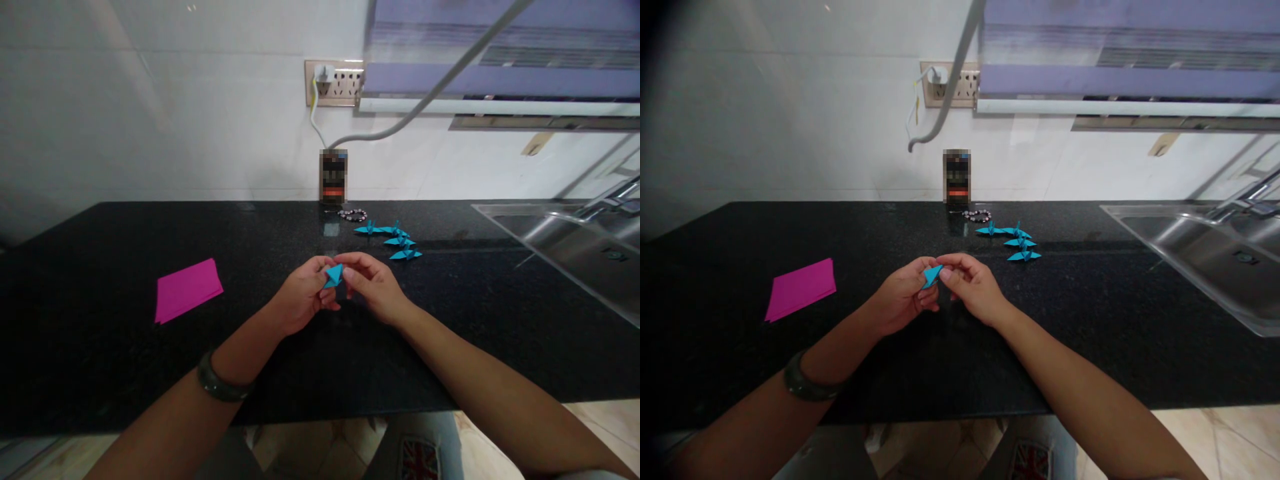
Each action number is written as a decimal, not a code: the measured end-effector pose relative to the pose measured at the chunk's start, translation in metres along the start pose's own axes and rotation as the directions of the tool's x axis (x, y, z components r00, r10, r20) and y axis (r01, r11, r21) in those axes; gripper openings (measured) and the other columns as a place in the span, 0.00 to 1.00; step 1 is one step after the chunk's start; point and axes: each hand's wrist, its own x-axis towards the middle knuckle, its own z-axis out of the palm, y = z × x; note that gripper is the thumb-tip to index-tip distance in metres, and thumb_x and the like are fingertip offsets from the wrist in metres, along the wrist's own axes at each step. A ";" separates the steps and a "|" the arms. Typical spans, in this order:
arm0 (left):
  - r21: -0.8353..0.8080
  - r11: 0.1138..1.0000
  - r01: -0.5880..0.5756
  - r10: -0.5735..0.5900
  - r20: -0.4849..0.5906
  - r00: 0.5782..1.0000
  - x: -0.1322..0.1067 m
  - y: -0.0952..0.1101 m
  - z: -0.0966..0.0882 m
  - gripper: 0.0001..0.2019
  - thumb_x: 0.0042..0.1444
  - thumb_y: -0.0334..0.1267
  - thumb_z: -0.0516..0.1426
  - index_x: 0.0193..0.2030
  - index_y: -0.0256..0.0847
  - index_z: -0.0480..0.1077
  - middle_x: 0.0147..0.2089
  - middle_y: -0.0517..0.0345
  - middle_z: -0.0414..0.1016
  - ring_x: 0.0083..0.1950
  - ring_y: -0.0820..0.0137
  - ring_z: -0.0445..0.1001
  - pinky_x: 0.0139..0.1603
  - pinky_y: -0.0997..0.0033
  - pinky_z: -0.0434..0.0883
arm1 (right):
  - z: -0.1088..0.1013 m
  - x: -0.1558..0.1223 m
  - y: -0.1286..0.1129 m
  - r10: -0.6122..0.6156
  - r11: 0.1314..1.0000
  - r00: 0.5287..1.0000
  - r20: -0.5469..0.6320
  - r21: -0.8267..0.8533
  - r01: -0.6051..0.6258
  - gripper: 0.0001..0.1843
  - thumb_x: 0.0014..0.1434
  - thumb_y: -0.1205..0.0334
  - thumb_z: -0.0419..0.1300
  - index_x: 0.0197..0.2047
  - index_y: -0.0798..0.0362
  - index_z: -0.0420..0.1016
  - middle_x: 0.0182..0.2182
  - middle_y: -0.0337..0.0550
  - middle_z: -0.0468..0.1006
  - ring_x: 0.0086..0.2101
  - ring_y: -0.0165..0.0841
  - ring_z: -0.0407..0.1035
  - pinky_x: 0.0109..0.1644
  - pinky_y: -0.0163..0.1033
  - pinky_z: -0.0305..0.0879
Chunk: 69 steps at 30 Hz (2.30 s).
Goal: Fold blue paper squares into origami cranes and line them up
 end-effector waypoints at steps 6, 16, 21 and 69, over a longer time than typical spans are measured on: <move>0.017 0.997 0.073 -0.074 0.027 0.997 0.000 -0.002 0.004 0.08 0.49 0.37 0.57 0.35 0.41 0.61 0.21 0.67 0.63 0.23 0.78 0.63 0.30 0.70 0.70 | 0.001 -0.001 -0.005 -0.026 0.999 1.000 0.016 0.048 0.025 0.09 0.46 0.59 0.63 0.29 0.54 0.69 0.31 0.38 0.67 0.25 0.24 0.62 0.23 0.29 0.60; 0.053 0.987 -0.154 0.161 -0.163 0.973 0.006 -0.004 -0.005 0.12 0.48 0.42 0.58 0.32 0.33 0.72 0.30 0.54 0.74 0.33 0.72 0.72 0.40 0.69 0.68 | 0.000 0.003 0.000 0.022 0.998 0.982 -0.188 0.059 -0.012 0.12 0.44 0.59 0.64 0.30 0.55 0.66 0.18 0.32 0.68 0.15 0.22 0.61 0.18 0.29 0.60; 0.092 0.976 -0.196 0.213 -0.255 0.943 0.007 -0.008 -0.006 0.10 0.40 0.34 0.63 0.32 0.35 0.72 0.28 0.57 0.75 0.29 0.74 0.72 0.35 0.71 0.68 | 0.003 0.002 -0.002 0.044 0.998 0.985 -0.169 0.061 -0.034 0.12 0.42 0.61 0.65 0.29 0.55 0.68 0.16 0.33 0.69 0.16 0.24 0.64 0.20 0.30 0.61; 0.351 0.935 -0.044 0.139 -0.251 0.958 0.003 0.001 -0.004 0.13 0.42 0.44 0.61 0.29 0.35 0.73 0.26 0.55 0.74 0.28 0.72 0.71 0.32 0.72 0.68 | -0.004 -0.004 0.001 -0.270 0.909 0.961 -0.056 -0.344 0.235 0.05 0.51 0.67 0.56 0.30 0.51 0.73 0.28 0.40 0.72 0.27 0.28 0.67 0.30 0.35 0.65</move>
